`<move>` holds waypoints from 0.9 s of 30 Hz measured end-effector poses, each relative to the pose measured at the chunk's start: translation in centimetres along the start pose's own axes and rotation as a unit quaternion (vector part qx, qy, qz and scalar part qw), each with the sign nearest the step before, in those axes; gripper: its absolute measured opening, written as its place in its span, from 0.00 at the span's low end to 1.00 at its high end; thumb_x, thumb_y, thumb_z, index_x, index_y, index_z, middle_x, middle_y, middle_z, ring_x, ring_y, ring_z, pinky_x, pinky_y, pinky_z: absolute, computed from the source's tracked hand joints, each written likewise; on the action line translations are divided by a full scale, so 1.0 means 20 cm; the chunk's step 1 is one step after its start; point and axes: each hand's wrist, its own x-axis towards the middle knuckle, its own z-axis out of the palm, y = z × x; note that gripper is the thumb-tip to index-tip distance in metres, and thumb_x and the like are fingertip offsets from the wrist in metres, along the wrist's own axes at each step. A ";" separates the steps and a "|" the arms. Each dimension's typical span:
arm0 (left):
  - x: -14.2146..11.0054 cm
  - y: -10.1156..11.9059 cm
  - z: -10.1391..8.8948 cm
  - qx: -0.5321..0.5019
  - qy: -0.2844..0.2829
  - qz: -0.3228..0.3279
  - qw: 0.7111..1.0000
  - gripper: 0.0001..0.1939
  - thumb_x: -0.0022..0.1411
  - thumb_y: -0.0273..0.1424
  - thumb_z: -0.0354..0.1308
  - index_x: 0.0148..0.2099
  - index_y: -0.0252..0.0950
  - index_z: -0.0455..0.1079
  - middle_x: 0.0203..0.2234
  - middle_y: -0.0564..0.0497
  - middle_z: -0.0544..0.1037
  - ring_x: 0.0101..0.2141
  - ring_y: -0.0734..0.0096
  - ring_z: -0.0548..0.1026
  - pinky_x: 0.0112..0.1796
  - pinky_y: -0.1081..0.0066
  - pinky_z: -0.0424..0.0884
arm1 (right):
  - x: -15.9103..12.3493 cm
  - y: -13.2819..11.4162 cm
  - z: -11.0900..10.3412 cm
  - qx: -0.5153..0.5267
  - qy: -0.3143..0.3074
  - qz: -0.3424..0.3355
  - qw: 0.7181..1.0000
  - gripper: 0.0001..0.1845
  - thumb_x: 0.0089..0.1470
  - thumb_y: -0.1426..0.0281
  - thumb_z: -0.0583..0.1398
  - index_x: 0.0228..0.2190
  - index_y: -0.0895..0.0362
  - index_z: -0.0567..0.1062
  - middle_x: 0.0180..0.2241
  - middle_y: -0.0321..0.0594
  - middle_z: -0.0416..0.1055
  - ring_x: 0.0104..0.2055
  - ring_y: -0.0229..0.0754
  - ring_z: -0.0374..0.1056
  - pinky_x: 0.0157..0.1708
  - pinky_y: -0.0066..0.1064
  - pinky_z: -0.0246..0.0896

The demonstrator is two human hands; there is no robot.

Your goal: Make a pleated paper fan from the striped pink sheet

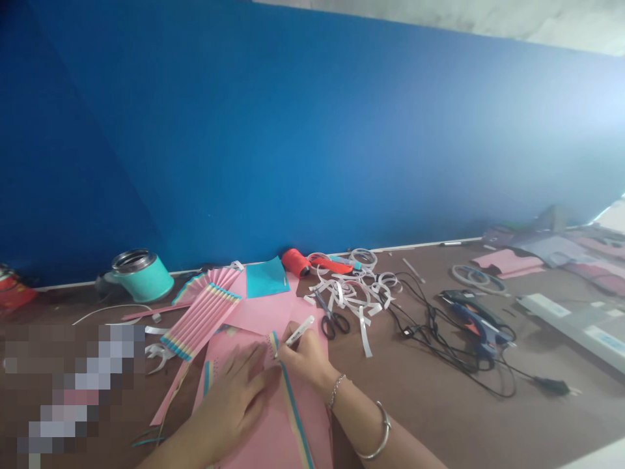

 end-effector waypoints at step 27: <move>-0.01 -0.01 0.04 -0.007 0.002 0.001 1.000 0.22 0.62 0.27 0.53 0.58 0.47 0.65 0.61 0.41 0.60 0.59 0.43 0.60 0.51 0.44 0.66 | 0.01 0.00 0.03 -0.079 0.009 -0.011 0.997 0.09 0.44 0.74 0.56 0.18 0.55 0.60 0.16 0.29 0.58 0.20 0.33 0.56 0.18 0.22 0.48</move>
